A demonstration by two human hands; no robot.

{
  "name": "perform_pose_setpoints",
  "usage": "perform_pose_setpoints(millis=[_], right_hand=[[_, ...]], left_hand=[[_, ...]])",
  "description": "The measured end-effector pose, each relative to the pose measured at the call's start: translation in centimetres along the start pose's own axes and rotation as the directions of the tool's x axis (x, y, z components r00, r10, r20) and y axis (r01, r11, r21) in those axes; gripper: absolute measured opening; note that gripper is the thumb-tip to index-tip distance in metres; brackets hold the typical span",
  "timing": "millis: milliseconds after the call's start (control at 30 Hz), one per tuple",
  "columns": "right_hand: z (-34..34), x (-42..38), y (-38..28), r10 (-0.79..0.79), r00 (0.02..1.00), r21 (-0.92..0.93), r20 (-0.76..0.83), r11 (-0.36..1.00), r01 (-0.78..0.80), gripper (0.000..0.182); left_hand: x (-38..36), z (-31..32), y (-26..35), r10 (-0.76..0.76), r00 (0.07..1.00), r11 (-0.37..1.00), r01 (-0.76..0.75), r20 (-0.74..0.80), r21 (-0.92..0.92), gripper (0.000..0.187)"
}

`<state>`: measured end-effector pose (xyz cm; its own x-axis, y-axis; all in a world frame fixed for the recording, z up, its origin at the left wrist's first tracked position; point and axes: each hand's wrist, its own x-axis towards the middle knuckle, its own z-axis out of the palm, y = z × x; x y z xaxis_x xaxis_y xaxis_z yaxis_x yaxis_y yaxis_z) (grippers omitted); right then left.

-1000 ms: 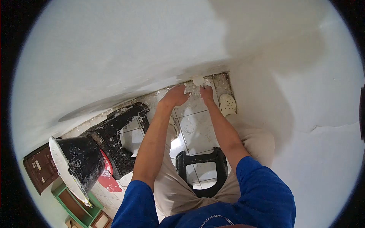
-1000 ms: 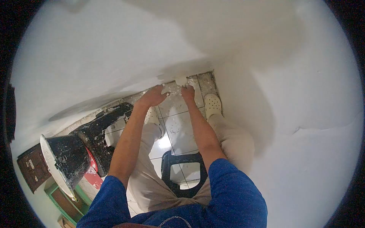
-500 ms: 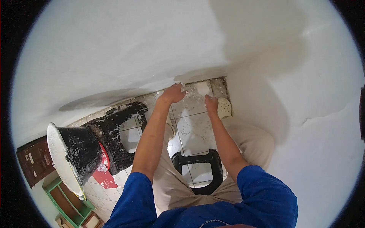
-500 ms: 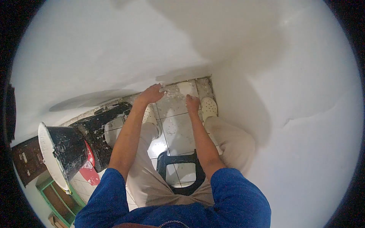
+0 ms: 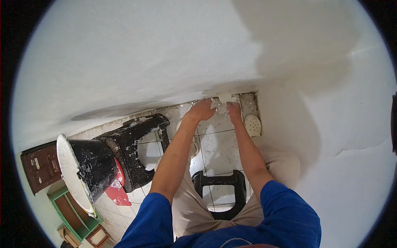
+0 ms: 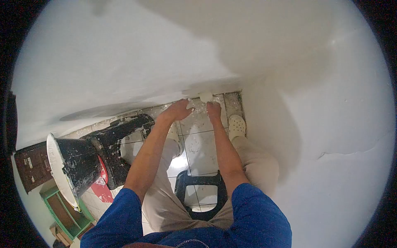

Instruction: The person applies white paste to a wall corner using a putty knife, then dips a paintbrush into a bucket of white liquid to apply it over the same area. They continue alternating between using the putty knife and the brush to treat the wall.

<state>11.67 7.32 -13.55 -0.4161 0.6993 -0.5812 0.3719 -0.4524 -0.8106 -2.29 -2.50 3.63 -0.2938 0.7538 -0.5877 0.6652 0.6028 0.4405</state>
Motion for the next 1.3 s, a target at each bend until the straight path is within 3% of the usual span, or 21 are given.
perform_pose_setpoints(millis=[167,267,367,433,567,767,867,967,1067,1167,1300], right_hand=[[-0.6,-7.3,-5.4,-0.03,1.0,0.295,-0.003,0.955,0.03,0.017],[-0.7,-9.5,-6.2,0.045,0.998,0.383,-0.046,0.923,-0.024,0.019],[-1.8,-6.2,-1.7,0.087,0.996,-0.08,-0.009,0.993,-0.088,0.021],[-2.2,-5.8,-1.0,0.121,0.993,-0.087,-0.007,0.989,-0.121,0.023],[-2.5,-2.5,3.1,0.112,0.994,-0.073,-0.009,0.991,-0.113,0.025],[-1.5,1.3,-0.2,-0.037,0.997,-0.081,-0.074,0.996,0.031,0.022],[-2.3,-3.9,-4.7,0.031,1.0,0.01,-0.008,0.999,-0.031,0.021],[-1.7,-8.1,-5.2,0.085,0.987,0.352,-0.139,0.935,-0.031,0.023],[-1.5,-7.4,-2.7,0.104,0.982,0.288,-0.161,0.956,-0.054,0.022],[-1.8,-4.2,-0.9,0.148,0.976,-0.012,-0.158,0.988,-0.152,0.021],[-1.8,-5.9,-7.0,0.016,0.996,0.166,-0.09,0.986,-0.001,0.021]], left_hand=[[0.4,0.1,-0.5,0.023,1.0,1.0,-0.023,-0.012,0.01,0.054],[0.4,0.3,-0.4,0.016,0.998,1.0,-0.017,0.058,0.01,0.059],[0.8,0.6,-0.7,0.028,0.998,0.999,-0.029,0.063,0.027,0.061],[0.9,1.0,-1.3,0.042,0.999,0.997,-0.042,-0.002,0.064,0.06],[-0.1,-0.5,-0.2,-0.001,0.998,0.999,-0.002,0.057,0.05,0.056],[0.3,-0.5,0.1,0.008,0.999,1.0,-0.008,0.048,0.016,0.055],[0.5,-0.3,0.2,0.026,0.999,0.999,-0.027,0.046,0.017,0.056],[0.6,-0.1,0.3,-0.01,0.998,0.999,0.007,0.069,0.047,0.057],[0.2,0.0,0.3,0.005,0.999,0.999,-0.007,0.052,0.039,0.057],[0.2,-0.1,0.2,0.013,1.0,0.999,-0.014,0.025,0.039,0.058],[0.6,-0.7,-0.4,0.026,0.997,0.999,-0.029,0.074,0.044,0.063]])
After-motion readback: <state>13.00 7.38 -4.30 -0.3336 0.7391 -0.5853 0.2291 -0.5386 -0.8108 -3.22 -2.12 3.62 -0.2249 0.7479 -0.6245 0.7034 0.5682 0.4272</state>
